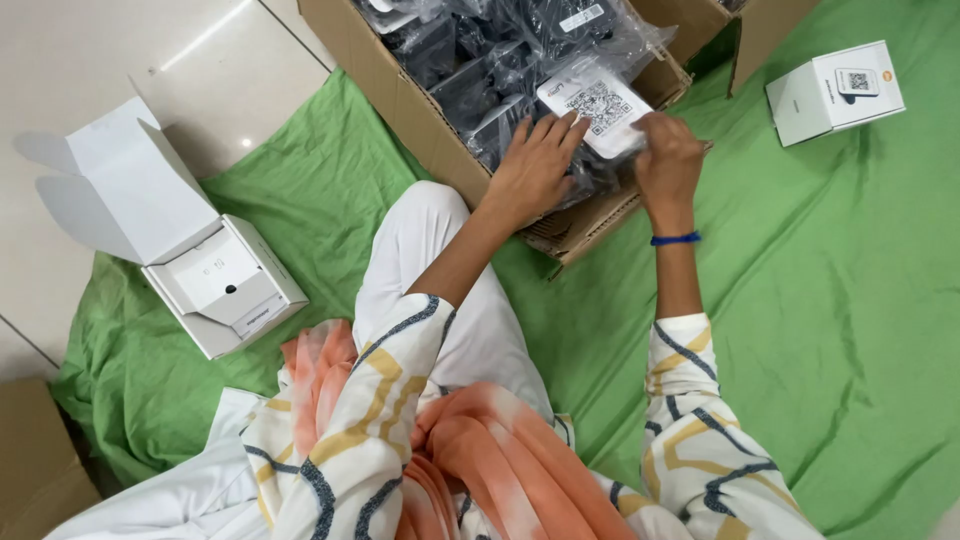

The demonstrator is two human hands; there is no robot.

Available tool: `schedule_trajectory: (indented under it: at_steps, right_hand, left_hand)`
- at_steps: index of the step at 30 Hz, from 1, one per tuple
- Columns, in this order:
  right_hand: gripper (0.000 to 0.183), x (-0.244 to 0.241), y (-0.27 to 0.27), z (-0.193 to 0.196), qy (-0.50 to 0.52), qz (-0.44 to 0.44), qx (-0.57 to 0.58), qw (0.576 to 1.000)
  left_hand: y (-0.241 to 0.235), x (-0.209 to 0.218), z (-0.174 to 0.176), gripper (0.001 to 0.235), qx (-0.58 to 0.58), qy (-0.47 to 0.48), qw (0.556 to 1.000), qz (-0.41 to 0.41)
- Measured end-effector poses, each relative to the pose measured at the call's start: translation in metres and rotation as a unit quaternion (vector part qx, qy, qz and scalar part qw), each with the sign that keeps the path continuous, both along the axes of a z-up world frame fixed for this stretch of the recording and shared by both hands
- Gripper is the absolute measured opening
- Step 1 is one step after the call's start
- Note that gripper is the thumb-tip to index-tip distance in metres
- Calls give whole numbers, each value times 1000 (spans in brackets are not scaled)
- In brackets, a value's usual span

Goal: The person packs electronic equipment or payment QR code stands into white individual boxes and applies labels.

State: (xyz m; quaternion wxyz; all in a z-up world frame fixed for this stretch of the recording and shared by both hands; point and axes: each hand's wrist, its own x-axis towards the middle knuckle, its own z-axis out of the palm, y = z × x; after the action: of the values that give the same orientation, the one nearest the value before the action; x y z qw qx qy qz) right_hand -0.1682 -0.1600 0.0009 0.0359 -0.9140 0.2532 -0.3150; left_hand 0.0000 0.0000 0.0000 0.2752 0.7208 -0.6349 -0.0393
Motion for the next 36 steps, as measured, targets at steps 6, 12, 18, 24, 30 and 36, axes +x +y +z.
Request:
schedule_trajectory:
  at_steps: [6, 12, 18, 24, 30, 36]
  right_hand:
    - [39, 60, 51, 115, -197, 157, 112, 961]
    - [37, 76, 183, 265, -155, 325, 358, 862]
    - [63, 131, 243, 229, -115, 576, 509, 629]
    - [90, 213, 398, 57, 118, 578, 651, 478]
    - [40, 224, 528, -42, 74, 483, 620, 614]
    - [68, 209, 579, -69, 28, 538, 184, 822]
  left_hand:
    - [32, 2, 45, 113, -197, 120, 973, 24]
    - [133, 1, 100, 97, -429, 158, 883, 104]
    - [333, 41, 114, 40, -361, 370, 826, 224]
    - [481, 71, 50, 47, -372, 349, 775, 374]
    - [582, 104, -15, 50, -311, 512, 717, 355]
    - [589, 130, -50, 43, -208, 312, 835, 402]
